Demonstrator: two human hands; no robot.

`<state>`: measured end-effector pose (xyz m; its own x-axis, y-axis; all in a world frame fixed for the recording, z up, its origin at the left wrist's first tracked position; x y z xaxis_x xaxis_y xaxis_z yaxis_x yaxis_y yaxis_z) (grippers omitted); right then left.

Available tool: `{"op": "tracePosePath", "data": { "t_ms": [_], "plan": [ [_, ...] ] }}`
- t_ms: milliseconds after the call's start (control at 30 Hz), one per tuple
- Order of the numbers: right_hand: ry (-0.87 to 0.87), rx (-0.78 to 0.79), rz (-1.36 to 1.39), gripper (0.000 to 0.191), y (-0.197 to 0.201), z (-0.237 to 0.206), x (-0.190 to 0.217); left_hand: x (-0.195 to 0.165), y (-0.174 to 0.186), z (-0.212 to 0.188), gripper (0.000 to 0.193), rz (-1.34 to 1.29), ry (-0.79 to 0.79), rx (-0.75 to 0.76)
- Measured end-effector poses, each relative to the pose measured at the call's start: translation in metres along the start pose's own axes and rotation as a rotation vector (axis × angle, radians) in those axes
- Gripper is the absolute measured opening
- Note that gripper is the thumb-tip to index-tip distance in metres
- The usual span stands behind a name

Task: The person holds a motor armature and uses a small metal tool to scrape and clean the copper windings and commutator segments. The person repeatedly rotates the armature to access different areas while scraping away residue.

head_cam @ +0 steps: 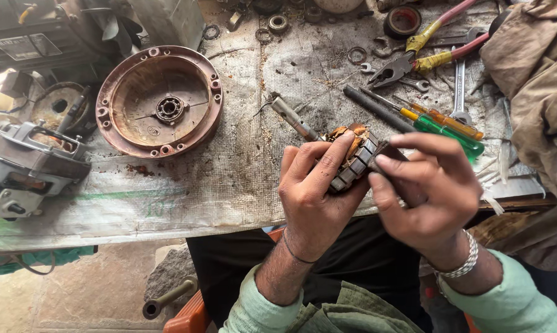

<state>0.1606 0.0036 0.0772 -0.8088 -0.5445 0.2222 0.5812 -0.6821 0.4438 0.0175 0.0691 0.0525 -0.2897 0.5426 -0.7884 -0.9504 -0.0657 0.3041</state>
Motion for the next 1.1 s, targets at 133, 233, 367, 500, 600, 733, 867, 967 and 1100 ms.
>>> {"op": "tracePosePath", "data": {
  "t_ms": [133, 233, 367, 500, 600, 733, 867, 967, 1100],
  "plan": [
    [0.019, 0.024, -0.028, 0.02, 0.0, 0.002, 0.002, -0.001, 0.0, -0.001, 0.057, 0.002, 0.004, 0.006],
    [-0.006, 0.045, 0.015, 0.018, -0.002, 0.005, 0.002, -0.002, -0.001, -0.002, 0.057, 0.002, -0.007, 0.004],
    [0.044, 0.041, 0.0, 0.023, -0.003, 0.01, 0.01, 0.0, -0.002, -0.003, 0.058, 0.01, -0.005, 0.009],
    [0.103, 0.044, -0.025, 0.028, -0.002, 0.01, 0.013, 0.0, -0.001, -0.003, 0.059, -0.007, -0.016, 0.015],
    [0.137, 0.049, -0.06, 0.027, -0.001, 0.007, 0.013, -0.001, -0.001, -0.003, 0.061, -0.018, -0.028, 0.031],
    [0.135, 0.055, -0.06, 0.025, -0.001, 0.003, 0.015, 0.0, -0.002, -0.002, 0.062, -0.006, -0.025, 0.021],
    [0.11, 0.059, -0.064, 0.025, -0.002, 0.004, 0.016, 0.0, -0.002, -0.003, 0.062, -0.009, -0.023, 0.035],
    [0.191, 0.049, -0.004, 0.023, -0.004, 0.007, 0.024, 0.0, -0.002, -0.003, 0.064, 0.002, -0.04, 0.023],
    [0.026, 0.033, -0.049, 0.021, -0.002, 0.005, 0.011, -0.001, -0.002, -0.004, 0.057, -0.018, -0.04, 0.018]
  ]
}}
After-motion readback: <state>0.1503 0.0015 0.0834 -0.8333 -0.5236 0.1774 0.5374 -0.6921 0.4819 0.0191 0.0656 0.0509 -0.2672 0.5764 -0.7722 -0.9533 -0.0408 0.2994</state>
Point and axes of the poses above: each hand's wrist, its own z-axis towards the middle knuckle, its own y-axis out of the back of the hand, x = y × z, the point moved 8 cm from there along z, towards the middle knuckle, and after that the axes turned 14 degrees about y, right-handed, at the moved point
